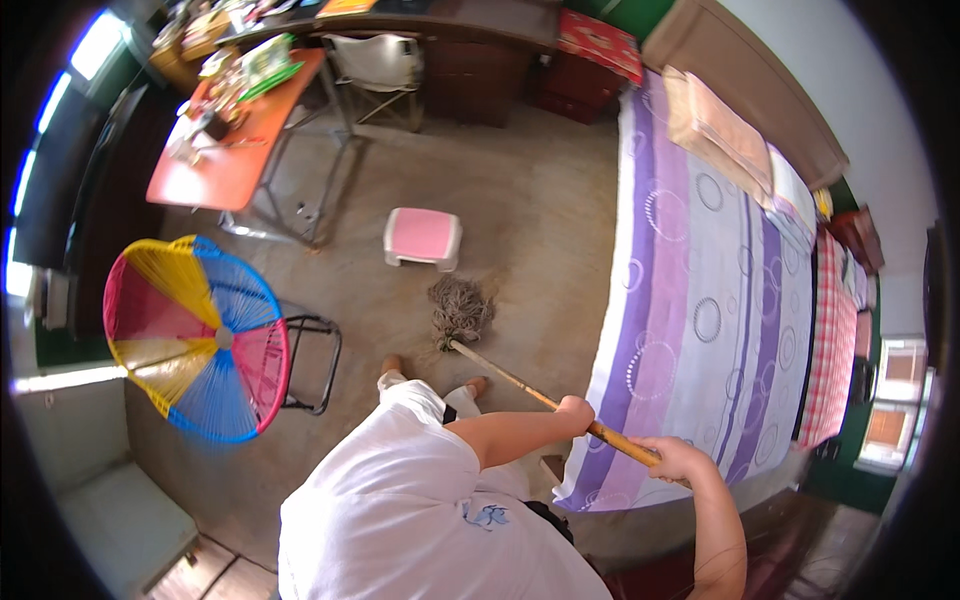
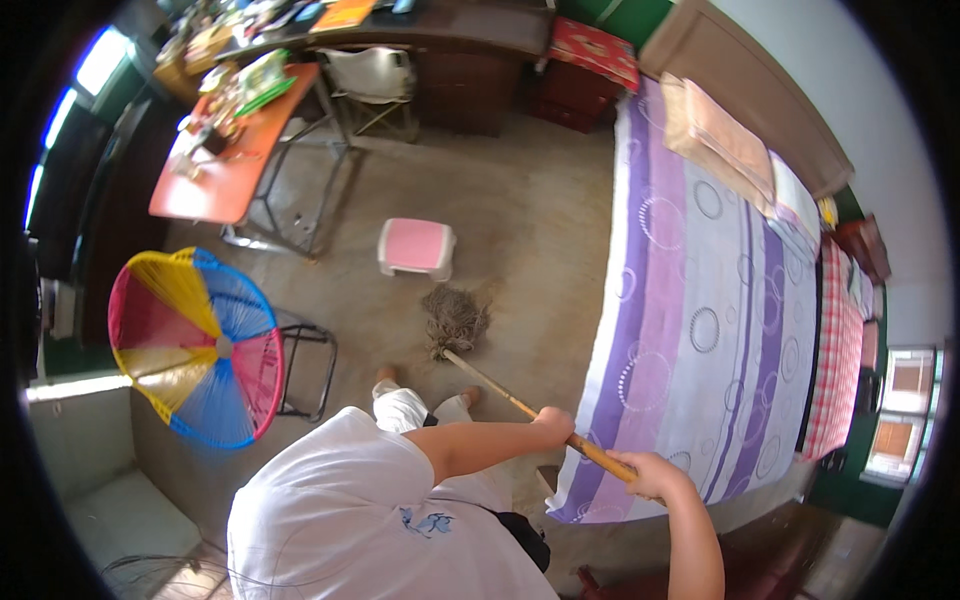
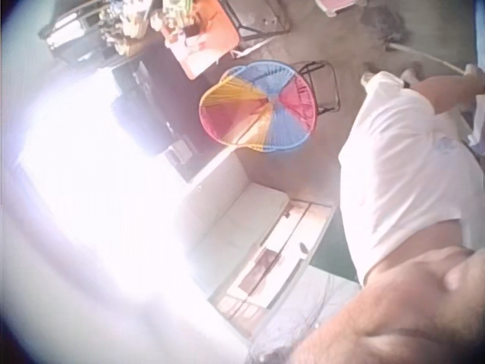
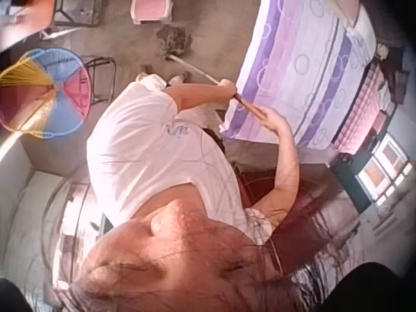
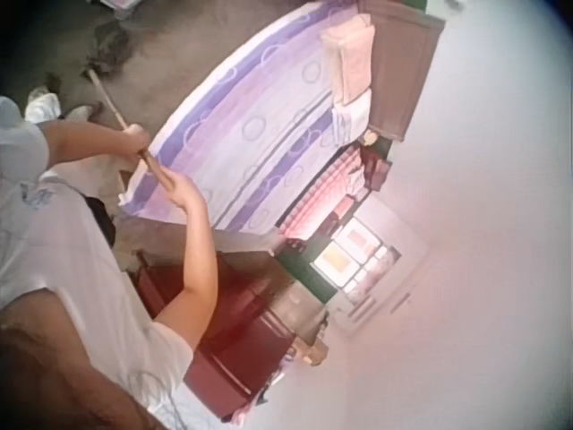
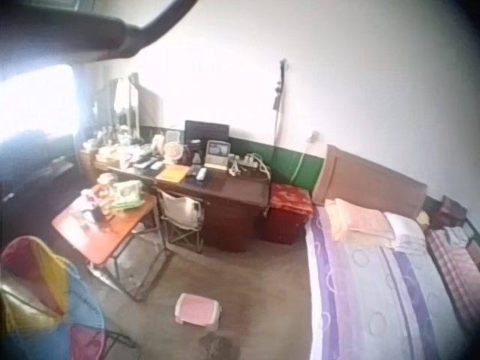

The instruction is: The person mops the concrete floor of a bedroom using a traditional string mop. They move around furniture, including a bed, a colorful chair, and a desk, to clean the entire visible floor area.

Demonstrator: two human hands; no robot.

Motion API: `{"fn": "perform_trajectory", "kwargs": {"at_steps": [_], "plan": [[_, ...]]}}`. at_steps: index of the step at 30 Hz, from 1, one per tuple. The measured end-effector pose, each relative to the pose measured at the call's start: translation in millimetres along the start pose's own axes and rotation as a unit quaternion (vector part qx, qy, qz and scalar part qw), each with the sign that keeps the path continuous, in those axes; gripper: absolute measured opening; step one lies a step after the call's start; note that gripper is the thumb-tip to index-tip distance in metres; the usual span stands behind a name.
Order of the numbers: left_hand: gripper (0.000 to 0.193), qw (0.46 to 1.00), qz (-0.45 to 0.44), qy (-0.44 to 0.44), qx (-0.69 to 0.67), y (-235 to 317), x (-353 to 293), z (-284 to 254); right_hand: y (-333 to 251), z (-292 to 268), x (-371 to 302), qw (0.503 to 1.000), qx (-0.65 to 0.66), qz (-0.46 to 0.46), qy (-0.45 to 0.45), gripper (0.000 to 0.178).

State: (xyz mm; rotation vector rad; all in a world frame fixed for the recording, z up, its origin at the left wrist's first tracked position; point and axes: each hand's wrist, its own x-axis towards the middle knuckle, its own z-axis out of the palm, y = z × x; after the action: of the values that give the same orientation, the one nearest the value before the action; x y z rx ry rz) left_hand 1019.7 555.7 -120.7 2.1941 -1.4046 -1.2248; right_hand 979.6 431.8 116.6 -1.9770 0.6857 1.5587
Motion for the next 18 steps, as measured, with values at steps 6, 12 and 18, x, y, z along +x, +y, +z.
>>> {"fn": "perform_trajectory", "kwargs": {"at_steps": [6,12,18], "plan": [[0.019,0.997,-0.063,0.040,-0.023,-105.3,-87.0,22.1,-100.0,58.4,40.7,0.997,-0.005,-0.074,-0.035,0.073],[0.017,0.985,-0.167,0.055,0.002,-219.1,-159.7,42.0,-196.9,114.8,99.1,0.975,-0.100,-0.196,0.016,0.077],[0.016,0.980,-0.144,0.138,0.022,-315.3,-202.2,55.3,-254.0,137.6,132.0,0.940,-0.222,-0.227,0.123,0.067]]}}
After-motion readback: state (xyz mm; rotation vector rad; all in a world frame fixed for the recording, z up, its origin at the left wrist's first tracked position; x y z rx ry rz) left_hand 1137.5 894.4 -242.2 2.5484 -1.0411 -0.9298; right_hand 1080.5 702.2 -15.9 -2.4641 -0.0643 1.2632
